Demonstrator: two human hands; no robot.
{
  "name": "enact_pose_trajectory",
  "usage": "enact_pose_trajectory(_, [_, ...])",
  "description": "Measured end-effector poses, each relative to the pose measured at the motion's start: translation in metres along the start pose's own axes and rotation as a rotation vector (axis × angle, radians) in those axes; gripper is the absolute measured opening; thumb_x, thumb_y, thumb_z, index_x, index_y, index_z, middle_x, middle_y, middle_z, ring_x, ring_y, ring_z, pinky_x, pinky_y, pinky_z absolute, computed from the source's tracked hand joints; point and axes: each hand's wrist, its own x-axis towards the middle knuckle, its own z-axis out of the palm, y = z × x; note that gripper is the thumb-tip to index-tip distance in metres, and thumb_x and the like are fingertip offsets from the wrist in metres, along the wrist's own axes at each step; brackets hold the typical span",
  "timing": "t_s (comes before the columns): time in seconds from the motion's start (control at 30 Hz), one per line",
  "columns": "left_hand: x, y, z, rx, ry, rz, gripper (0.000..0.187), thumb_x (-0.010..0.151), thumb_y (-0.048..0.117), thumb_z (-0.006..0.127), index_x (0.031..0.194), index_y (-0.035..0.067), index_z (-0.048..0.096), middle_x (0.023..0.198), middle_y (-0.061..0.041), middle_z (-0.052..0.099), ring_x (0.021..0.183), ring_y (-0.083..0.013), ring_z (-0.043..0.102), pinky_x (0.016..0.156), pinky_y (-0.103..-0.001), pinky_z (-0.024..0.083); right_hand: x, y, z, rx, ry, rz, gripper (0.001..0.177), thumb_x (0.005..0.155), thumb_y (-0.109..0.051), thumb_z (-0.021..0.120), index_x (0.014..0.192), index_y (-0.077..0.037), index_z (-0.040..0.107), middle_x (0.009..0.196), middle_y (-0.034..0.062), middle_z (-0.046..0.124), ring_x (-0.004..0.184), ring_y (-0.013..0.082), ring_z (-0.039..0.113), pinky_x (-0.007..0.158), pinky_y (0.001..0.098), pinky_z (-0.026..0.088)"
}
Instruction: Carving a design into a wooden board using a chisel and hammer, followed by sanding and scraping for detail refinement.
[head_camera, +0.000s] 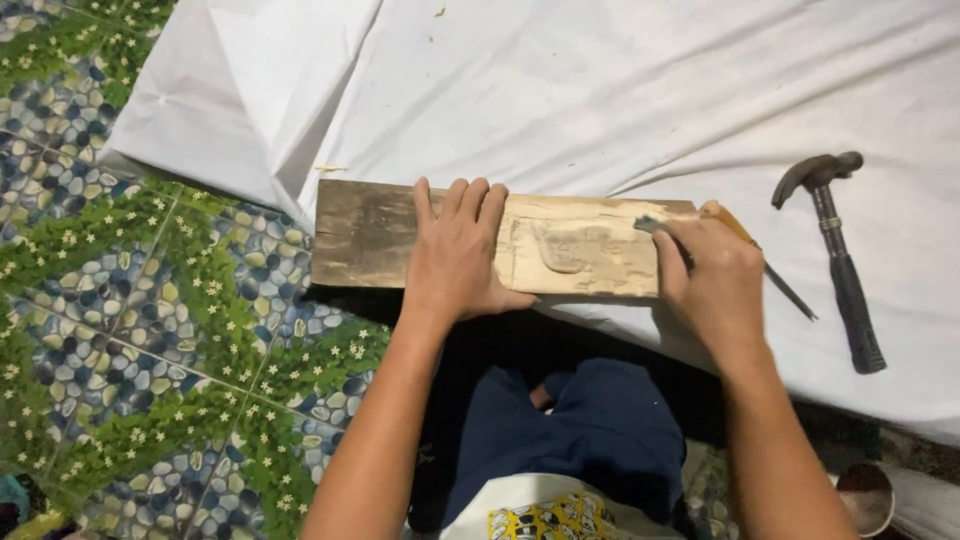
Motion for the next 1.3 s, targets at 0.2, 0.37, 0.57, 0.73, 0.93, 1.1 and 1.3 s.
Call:
enact_pose_trajectory(0.2, [0.0,-0.002,0.002,0.002,-0.033,-0.003,0.135,0.038,0.08,0.086,0.141,0.0,0.048,0.133,-0.016,0.051,0.125,-0.0351,0.045,0.115,-0.068,0.017,-0.01,-0.002,-0.002,-0.062,-0.054,0.125,0.012,0.093,0.001,0.075,0.102,0.007,0.081,0.08,0.0175,0.074,0.053,0.0211,0.058,0.051,0.0306,0.047])
enact_pose_trajectory(0.37, [0.002,-0.001,-0.001,0.002,0.009,-0.007,0.132,0.039,0.08,0.087,0.137,0.0,0.048,0.124,-0.014,0.05,0.118,-0.0337,0.045,0.115,-0.069,0.019,-0.011,-0.015,-0.012,0.017,0.015,0.067,0.01,0.093,0.006,0.076,0.101,0.011,0.077,0.083,0.019,0.071,0.06,0.0267,0.058,0.059,0.0359,0.048])
enact_pose_trajectory(0.57, [0.0,-0.001,0.003,0.007,-0.016,0.002,0.134,0.04,0.081,0.086,0.141,0.001,0.048,0.13,-0.016,0.05,0.124,-0.0355,0.044,0.115,-0.07,0.018,-0.01,-0.008,0.007,-0.012,0.051,0.106,0.011,0.094,0.006,0.075,0.102,0.011,0.079,0.086,0.0202,0.074,0.061,0.0243,0.061,0.058,0.0328,0.049])
enact_pose_trajectory(0.73, [0.002,-0.002,0.002,0.034,-0.019,-0.006,0.136,0.041,0.083,0.085,0.142,0.001,0.046,0.13,-0.015,0.05,0.125,-0.0351,0.044,0.117,-0.071,0.017,-0.006,-0.01,-0.005,0.02,0.005,0.064,0.014,0.093,0.007,0.073,0.105,0.012,0.078,0.095,0.0208,0.076,0.069,0.0264,0.065,0.065,0.0344,0.052])
enact_pose_trajectory(0.93, [0.002,-0.001,0.003,-0.061,-0.034,0.032,0.128,0.041,0.082,0.084,0.14,0.006,0.055,0.128,-0.018,0.061,0.124,-0.0341,0.051,0.111,-0.075,0.018,0.0,0.027,0.015,0.036,-0.016,-0.019,0.009,0.103,-0.014,0.077,0.105,-0.005,0.076,0.085,0.0142,0.063,0.09,0.0412,0.067,0.078,0.0487,0.054])
enact_pose_trajectory(1.1, [0.003,-0.004,-0.002,-0.055,-0.055,0.017,0.127,0.041,0.08,0.085,0.141,0.006,0.055,0.132,-0.018,0.061,0.127,-0.0347,0.051,0.112,-0.076,0.018,0.005,0.023,-0.012,0.045,-0.155,-0.048,0.01,0.1,-0.011,0.076,0.105,-0.002,0.079,0.092,0.0196,0.073,0.098,0.0446,0.07,0.085,0.0512,0.055])
enact_pose_trajectory(1.3, [0.003,-0.005,-0.003,-0.07,-0.008,0.017,0.125,0.043,0.081,0.085,0.138,0.006,0.054,0.127,-0.017,0.058,0.124,-0.034,0.049,0.112,-0.075,0.019,0.021,0.033,0.033,0.181,-0.18,-0.077,0.012,0.103,-0.019,0.071,0.111,-0.015,0.078,0.101,0.0056,0.071,0.103,0.0312,0.069,0.09,0.0437,0.054])
